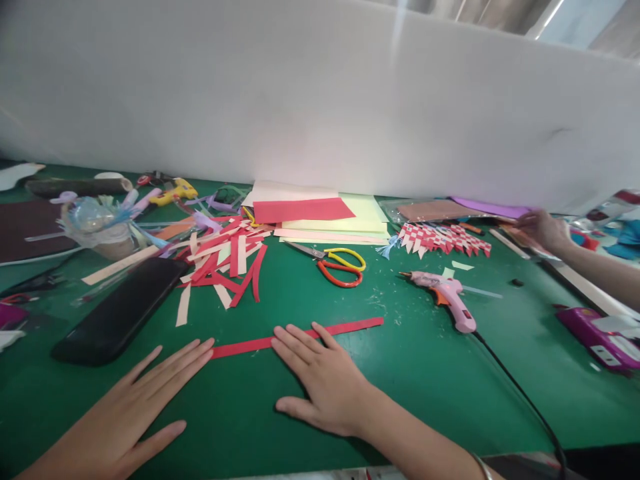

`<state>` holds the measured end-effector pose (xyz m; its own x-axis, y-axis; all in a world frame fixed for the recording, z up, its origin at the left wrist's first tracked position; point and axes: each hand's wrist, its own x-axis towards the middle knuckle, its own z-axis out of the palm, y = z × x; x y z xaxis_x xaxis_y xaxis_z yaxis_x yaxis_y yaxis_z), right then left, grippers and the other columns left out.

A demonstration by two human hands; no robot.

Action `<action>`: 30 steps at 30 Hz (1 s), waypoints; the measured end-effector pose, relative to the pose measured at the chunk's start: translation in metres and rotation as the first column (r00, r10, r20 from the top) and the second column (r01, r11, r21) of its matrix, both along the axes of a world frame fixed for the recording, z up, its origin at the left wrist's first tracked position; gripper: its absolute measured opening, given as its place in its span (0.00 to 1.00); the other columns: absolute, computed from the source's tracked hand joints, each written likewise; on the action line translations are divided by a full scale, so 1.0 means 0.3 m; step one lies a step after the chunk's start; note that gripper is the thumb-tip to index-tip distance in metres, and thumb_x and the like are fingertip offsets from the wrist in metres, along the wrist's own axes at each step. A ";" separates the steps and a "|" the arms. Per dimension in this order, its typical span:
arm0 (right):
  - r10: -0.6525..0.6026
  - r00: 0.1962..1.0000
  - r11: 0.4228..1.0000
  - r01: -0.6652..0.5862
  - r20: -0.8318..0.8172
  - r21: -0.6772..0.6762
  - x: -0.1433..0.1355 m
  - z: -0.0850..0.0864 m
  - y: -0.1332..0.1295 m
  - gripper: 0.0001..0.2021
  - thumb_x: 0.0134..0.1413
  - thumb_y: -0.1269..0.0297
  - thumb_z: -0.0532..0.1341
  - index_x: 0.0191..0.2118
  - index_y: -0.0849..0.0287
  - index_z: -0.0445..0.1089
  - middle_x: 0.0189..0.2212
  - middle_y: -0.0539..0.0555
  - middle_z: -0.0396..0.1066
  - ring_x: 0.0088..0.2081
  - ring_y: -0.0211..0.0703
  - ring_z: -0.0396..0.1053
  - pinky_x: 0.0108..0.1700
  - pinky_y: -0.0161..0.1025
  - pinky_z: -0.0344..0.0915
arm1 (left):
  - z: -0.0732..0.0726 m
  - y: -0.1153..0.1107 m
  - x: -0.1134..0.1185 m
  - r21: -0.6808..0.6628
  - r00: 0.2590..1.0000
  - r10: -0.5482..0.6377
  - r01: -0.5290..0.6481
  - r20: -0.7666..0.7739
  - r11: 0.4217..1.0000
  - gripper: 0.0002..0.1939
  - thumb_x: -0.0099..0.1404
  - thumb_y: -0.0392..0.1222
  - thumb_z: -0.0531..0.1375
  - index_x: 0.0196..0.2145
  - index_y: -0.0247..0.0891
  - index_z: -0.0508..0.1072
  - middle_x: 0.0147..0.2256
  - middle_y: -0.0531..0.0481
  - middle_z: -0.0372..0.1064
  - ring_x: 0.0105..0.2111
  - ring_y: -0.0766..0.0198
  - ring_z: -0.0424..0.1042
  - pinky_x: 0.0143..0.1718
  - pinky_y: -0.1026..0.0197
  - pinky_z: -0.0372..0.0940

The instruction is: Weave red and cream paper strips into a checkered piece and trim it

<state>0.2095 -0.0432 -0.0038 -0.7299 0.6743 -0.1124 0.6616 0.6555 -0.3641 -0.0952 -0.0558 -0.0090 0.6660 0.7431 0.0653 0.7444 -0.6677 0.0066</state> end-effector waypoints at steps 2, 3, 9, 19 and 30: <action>-0.040 0.999 0.999 0.039 0.031 0.018 0.059 -0.004 -0.009 0.33 0.59 0.47 0.44 0.65 0.56 0.34 0.64 0.52 0.36 0.64 0.44 0.36 0.62 0.51 0.35 | -0.003 0.001 -0.001 -0.016 1.000 0.014 -0.014 0.019 1.000 0.37 0.63 0.54 0.51 0.63 0.49 0.35 0.59 0.53 0.53 0.56 0.59 0.58 0.56 0.56 0.50; -0.061 0.997 0.998 0.059 0.047 0.033 0.088 -0.006 -0.014 0.33 0.59 0.48 0.44 0.65 0.56 0.33 0.64 0.52 0.36 0.64 0.44 0.37 0.62 0.51 0.36 | -0.004 0.002 -0.003 -0.022 1.000 0.007 -0.006 0.028 1.000 0.37 0.63 0.54 0.51 0.63 0.50 0.35 0.58 0.54 0.54 0.56 0.59 0.59 0.56 0.56 0.50; -0.191 0.972 0.971 0.168 0.133 0.172 0.256 -0.031 -0.050 0.32 0.60 0.53 0.46 0.65 0.54 0.30 0.63 0.54 0.39 0.63 0.46 0.41 0.61 0.54 0.39 | 0.007 0.010 -0.005 0.009 0.999 -0.047 0.047 0.013 0.999 0.38 0.63 0.53 0.52 0.63 0.48 0.34 0.58 0.54 0.54 0.55 0.60 0.60 0.54 0.59 0.54; -0.286 0.936 0.947 0.244 0.206 0.207 0.380 -0.043 -0.077 0.33 0.59 0.53 0.47 0.64 0.50 0.29 0.63 0.52 0.41 0.62 0.48 0.44 0.60 0.57 0.44 | 0.017 0.009 -0.004 0.044 0.999 -0.051 0.050 0.021 0.998 0.36 0.64 0.52 0.50 0.63 0.47 0.37 0.57 0.55 0.56 0.54 0.62 0.61 0.53 0.61 0.54; -0.278 0.959 0.927 0.254 0.052 0.275 0.237 0.023 0.031 0.17 0.57 0.67 0.52 0.53 0.52 0.60 0.49 0.55 0.66 0.49 0.45 0.64 0.57 0.57 0.47 | -0.022 0.118 0.113 0.129 0.999 -0.028 0.025 0.018 0.991 0.20 0.64 0.52 0.51 0.49 0.41 0.69 0.45 0.47 0.70 0.43 0.55 0.67 0.44 0.55 0.58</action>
